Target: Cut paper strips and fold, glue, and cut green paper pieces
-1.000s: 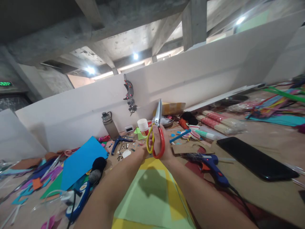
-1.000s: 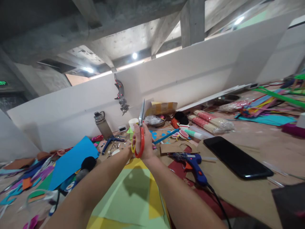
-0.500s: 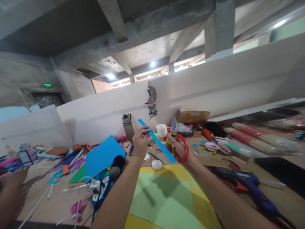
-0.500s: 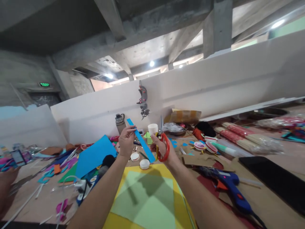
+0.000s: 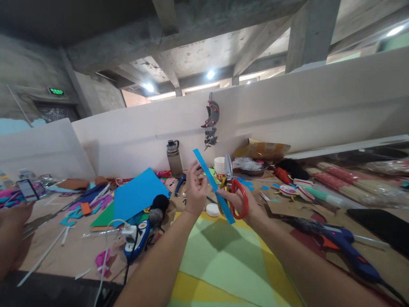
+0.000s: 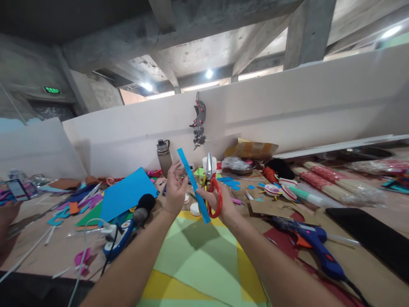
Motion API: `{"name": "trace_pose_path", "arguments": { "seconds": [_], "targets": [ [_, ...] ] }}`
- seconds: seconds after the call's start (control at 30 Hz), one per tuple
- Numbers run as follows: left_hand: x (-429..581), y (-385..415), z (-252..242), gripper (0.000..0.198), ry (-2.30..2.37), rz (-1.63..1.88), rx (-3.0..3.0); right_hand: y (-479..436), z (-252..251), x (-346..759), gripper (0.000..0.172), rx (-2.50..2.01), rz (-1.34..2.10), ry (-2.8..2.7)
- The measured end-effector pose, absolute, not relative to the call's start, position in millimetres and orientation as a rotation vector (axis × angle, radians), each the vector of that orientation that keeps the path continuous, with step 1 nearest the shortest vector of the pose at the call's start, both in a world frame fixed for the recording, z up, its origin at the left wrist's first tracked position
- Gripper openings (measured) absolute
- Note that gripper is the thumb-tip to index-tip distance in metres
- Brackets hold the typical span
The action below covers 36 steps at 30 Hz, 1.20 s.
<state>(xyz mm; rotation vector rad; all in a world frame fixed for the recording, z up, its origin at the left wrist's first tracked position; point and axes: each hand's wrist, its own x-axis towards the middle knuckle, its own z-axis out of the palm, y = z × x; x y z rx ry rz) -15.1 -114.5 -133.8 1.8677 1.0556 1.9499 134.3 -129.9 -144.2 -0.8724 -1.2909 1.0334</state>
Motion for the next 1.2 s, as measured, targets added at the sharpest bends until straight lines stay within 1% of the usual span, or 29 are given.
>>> {"name": "trace_pose_path", "arguments": {
  "seconds": [0.03, 0.07, 0.17, 0.23, 0.33, 0.43, 0.53, 0.7, 0.8, 0.93, 1.03, 1.1, 1.13, 1.2],
  "targets": [
    [-10.6, -114.7, -137.3, 0.04, 1.042, 1.97, 1.743, -127.3, -145.7, 135.2, 0.028, -0.877, 1.02, -1.298],
    [-6.1, -114.7, -140.6, 0.042, 1.036, 1.944, 1.631, -124.5, -147.2, 136.2, 0.03, -0.877, 1.008, -1.299],
    [4.5, -114.1, -147.3, 0.033, 0.967, 1.594, 1.466, -117.9, -150.5, 139.7, 0.036, -0.859, 0.951, -1.311],
    [7.0, -114.0, -147.8, 0.038, 0.878, 1.448, 1.425, -116.0, -151.8, 141.3, 0.039, -0.84, 0.885, -1.343],
    [2.7, -113.0, -144.3, 0.039, 0.871, 1.529, 1.412, -116.4, -154.9, 140.6, 0.035, -0.885, 0.819, -1.451],
    [-6.4, -108.6, -141.9, 0.039, 0.952, 1.63, 1.358, -117.4, -161.3, 136.3, 0.03, -0.901, 0.833, -1.579],
    [-11.9, -102.9, -144.2, 0.039, 0.97, 1.677, 1.285, -116.3, -168.1, 133.0, 0.03, -0.883, 0.822, -1.605],
    [-6.0, -103.7, -151.7, 0.036, 0.838, 1.433, 1.238, -110.1, -171.1, 136.9, 0.031, -0.981, 0.784, -1.56],
    [-1.6, -108.9, -151.9, 0.036, 0.816, 1.352, 1.2, -106.4, -169.7, 138.3, 0.038, -0.929, 0.751, -1.501],
    [-5.5, -109.8, -145.4, 0.036, 0.817, 1.425, 1.158, -108.7, -168.5, 134.8, 0.043, -0.831, 0.769, -1.486],
    [-16.0, -103.7, -138.9, 0.033, 0.803, 1.558, 1.144, -114.6, -168.1, 133.4, 0.049, -0.808, 0.849, -1.534],
    [-23.9, -98.8, -135.1, 0.031, 0.787, 1.655, 1.119, -118.1, -167.2, 134.9, 0.052, -0.861, 0.822, -1.61],
    [-27.5, -96.7, -133.5, 0.031, 0.783, 1.701, 1.103, -119.6, -166.4, 136.1, 0.049, -0.903, 0.786, -1.67],
    [-33.1, -94.2, -130.9, 0.03, 0.786, 1.767, 1.072, -122.0, -164.5, 138.5, 0.036, -0.991, 0.7, -1.807]
  ]
}}
